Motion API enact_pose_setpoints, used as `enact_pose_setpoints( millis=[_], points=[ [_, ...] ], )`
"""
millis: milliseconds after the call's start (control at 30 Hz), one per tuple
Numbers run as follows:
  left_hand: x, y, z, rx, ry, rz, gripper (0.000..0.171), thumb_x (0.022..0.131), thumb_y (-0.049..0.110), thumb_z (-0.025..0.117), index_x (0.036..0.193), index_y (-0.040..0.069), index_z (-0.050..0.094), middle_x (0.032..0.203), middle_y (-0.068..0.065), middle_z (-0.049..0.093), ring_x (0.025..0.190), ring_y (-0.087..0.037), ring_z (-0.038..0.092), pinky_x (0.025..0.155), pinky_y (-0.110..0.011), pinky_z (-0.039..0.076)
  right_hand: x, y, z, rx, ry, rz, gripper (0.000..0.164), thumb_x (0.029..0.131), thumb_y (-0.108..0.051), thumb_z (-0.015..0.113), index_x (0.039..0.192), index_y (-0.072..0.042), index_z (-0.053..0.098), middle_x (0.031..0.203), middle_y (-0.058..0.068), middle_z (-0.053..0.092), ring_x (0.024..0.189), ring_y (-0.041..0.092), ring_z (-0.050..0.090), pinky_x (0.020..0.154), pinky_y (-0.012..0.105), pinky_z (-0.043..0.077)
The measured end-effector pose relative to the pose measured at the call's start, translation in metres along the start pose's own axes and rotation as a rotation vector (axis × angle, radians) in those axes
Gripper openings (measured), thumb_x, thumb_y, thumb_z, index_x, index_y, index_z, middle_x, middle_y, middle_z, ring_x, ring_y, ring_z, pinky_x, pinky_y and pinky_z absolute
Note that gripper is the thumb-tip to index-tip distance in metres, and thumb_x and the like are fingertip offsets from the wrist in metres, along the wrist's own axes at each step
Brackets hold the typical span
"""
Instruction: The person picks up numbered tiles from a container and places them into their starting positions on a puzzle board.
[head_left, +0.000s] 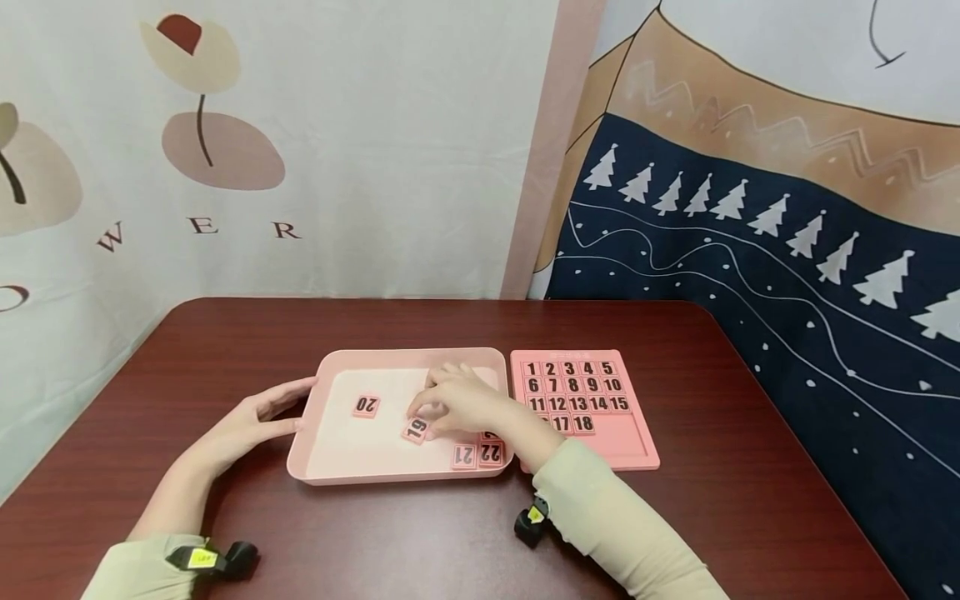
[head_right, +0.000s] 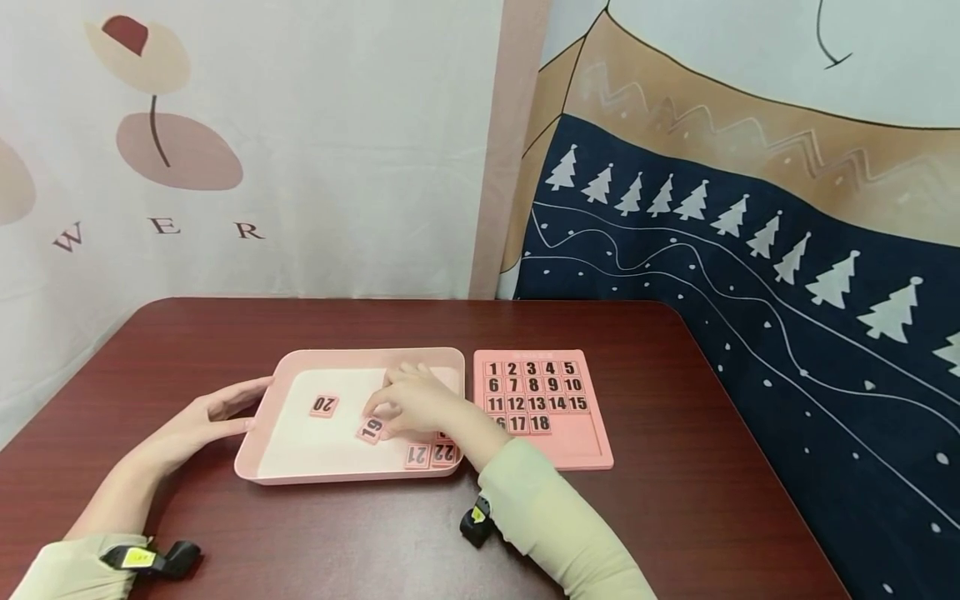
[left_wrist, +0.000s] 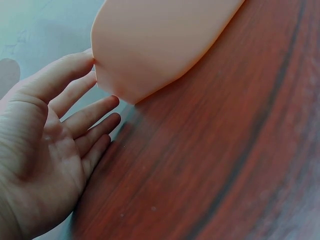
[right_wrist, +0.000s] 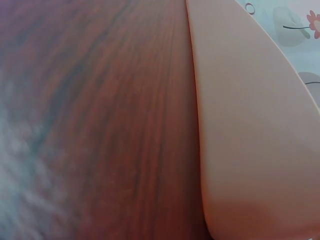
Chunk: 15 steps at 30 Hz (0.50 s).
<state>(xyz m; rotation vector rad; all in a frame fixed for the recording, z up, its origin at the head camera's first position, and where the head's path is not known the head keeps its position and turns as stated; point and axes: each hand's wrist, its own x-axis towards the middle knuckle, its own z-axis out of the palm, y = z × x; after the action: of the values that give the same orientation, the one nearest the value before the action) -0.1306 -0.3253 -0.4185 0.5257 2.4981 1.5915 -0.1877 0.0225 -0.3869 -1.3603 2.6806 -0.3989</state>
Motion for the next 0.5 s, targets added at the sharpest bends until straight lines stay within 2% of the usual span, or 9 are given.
enact_pose_setpoints(
  millis=[267,500],
  points=[
    [0.001,0.000,0.000,-0.007,-0.002,0.002,0.058,0.092,0.008,0.064,0.144,0.004,0.041,0.142,-0.005,0.046,0.122,0.006,0.040,0.093,-0.013,0.035,-0.006,0.000,0.001,0.026,0.050,0.013,0.031,0.075,-0.044,0.078,0.104,-0.036,0.072,0.088,-0.010,0.048,0.089,0.006,0.038,0.081,0.026,0.030],
    [0.001,0.000,-0.001,-0.011,-0.006,0.004,0.058,0.092,0.007,0.063,0.144,0.003,0.040,0.142,-0.005,0.046,0.122,0.006,0.040,0.093,-0.013,0.035,-0.026,0.001,-0.009,0.003,0.155,0.010,0.034,0.073,-0.047,0.079,0.103,-0.032,0.073,0.091,-0.010,0.046,0.091,0.009,0.039,0.081,0.030,0.032]
  ],
)
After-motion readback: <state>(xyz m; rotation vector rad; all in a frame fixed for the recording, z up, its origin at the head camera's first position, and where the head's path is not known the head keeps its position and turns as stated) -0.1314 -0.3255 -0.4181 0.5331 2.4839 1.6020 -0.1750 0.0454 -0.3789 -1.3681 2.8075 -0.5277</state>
